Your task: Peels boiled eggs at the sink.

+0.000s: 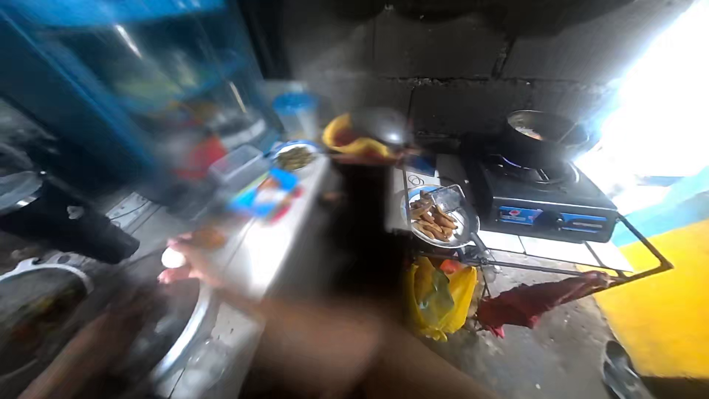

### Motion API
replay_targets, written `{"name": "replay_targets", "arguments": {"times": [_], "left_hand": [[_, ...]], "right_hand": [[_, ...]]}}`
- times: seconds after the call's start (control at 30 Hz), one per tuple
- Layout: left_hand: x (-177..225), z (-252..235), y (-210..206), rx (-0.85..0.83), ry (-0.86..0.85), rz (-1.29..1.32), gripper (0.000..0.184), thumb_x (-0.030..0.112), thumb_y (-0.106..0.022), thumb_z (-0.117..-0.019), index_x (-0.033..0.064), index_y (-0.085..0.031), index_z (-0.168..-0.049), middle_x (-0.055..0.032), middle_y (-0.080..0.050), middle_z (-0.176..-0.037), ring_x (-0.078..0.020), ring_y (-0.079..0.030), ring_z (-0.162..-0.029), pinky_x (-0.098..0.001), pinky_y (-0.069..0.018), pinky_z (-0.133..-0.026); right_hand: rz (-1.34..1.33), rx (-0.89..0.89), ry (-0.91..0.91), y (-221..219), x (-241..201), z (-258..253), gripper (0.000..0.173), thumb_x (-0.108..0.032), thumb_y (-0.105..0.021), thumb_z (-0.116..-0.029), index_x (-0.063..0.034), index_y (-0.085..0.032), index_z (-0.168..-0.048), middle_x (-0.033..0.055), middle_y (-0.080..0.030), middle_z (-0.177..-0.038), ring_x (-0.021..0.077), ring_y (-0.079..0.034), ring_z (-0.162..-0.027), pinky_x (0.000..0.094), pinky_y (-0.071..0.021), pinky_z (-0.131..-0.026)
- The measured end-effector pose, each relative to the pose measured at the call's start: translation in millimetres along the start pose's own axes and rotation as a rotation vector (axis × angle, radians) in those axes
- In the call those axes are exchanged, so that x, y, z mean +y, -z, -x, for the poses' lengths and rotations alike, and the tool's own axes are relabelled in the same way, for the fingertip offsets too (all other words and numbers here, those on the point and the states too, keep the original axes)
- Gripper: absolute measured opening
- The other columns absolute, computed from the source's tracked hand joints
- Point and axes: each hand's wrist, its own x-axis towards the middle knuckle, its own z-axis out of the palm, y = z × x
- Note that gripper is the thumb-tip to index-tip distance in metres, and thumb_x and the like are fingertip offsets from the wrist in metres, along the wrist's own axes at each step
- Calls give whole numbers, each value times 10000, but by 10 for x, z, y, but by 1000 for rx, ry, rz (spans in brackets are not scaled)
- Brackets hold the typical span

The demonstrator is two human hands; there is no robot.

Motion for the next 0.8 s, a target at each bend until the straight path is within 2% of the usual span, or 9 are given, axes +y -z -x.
{"name": "replay_targets", "arguments": {"times": [0.1,0.17,0.2,0.3,0.4,0.53,0.6,0.7,0.8], "left_hand": [[-131,21,2,67,121,117,457,330,-524,-1073,5,-592,-1388,-315,-607,-1322,-489,-581,-1231,-665,-413,-1048],[-294,34,-108,143,53,173,383,224,-554,-1044,-17,-616,-1335,-304,-658,-1205,-455,-657,-1067,-646,-497,-927],[-312,54,-125,92,11,173,437,93,-568,-1013,33,-552,-1446,-293,-600,-1349,-457,-599,-1218,-631,-449,-1026],[-258,97,-94,-98,-30,37,666,-26,-612,-918,112,-449,-1549,-273,-324,-1611,-485,-267,-1500,-624,-201,-1213],[-406,10,-178,-71,10,64,567,189,-639,-1011,106,-456,-1541,-235,-450,-1548,-418,-422,-1439,-588,-316,-1183],[-459,-9,-222,-27,92,95,433,179,-507,-1074,116,-514,-1502,-190,-533,-1488,-367,-499,-1389,-558,-364,-1161],[-471,67,-246,33,90,90,402,176,-445,-1094,112,-543,-1479,-196,-545,-1476,-376,-510,-1378,-567,-368,-1158],[-294,228,-220,219,35,122,346,184,-495,-1083,64,-636,-1374,-241,-631,-1353,-434,-592,-1275,-612,-420,-1100],[115,273,-114,371,-79,360,414,69,-650,-980,-56,-582,-1369,-311,-611,-1317,-429,-650,-1146,-573,-500,-1010]], "right_hand": [[69,64,-1,178,-103,114,349,-211,-515,-1086,65,-510,-1299,130,-626,-876,128,-601,-632,257,-534,-570],[227,73,-36,340,-190,200,361,-294,-530,-1082,9,-571,-1273,32,-595,-713,39,-504,-501,173,-438,-466],[336,65,-54,418,-247,267,381,-311,-533,-1081,-28,-563,-1334,17,-584,-719,25,-477,-507,165,-413,-478],[707,76,-50,561,-316,433,388,-220,-591,-1056,-18,-529,-1382,102,-628,-950,98,-554,-710,257,-496,-678],[1120,59,111,818,-22,365,477,-171,-663,-1002,65,-506,-1386,268,-631,-1256,338,-656,-1116,484,-523,-993],[1596,-24,387,1027,491,383,468,-240,-576,-1038,50,-561,-1405,291,-595,-1367,439,-643,-1190,545,-515,-1006],[1728,-185,231,1128,628,364,493,-249,-515,-1067,-26,-486,-1505,229,-500,-1520,417,-557,-1326,550,-451,-1085],[1535,-138,151,1178,678,309,545,-277,-580,-1040,-72,-459,-1529,205,-462,-1554,364,-562,-1329,504,-481,-1079],[1047,114,339,954,580,201,555,-231,-690,-985,77,-522,-1415,284,-587,-1372,346,-629,-1227,449,-513,-1060]]}}
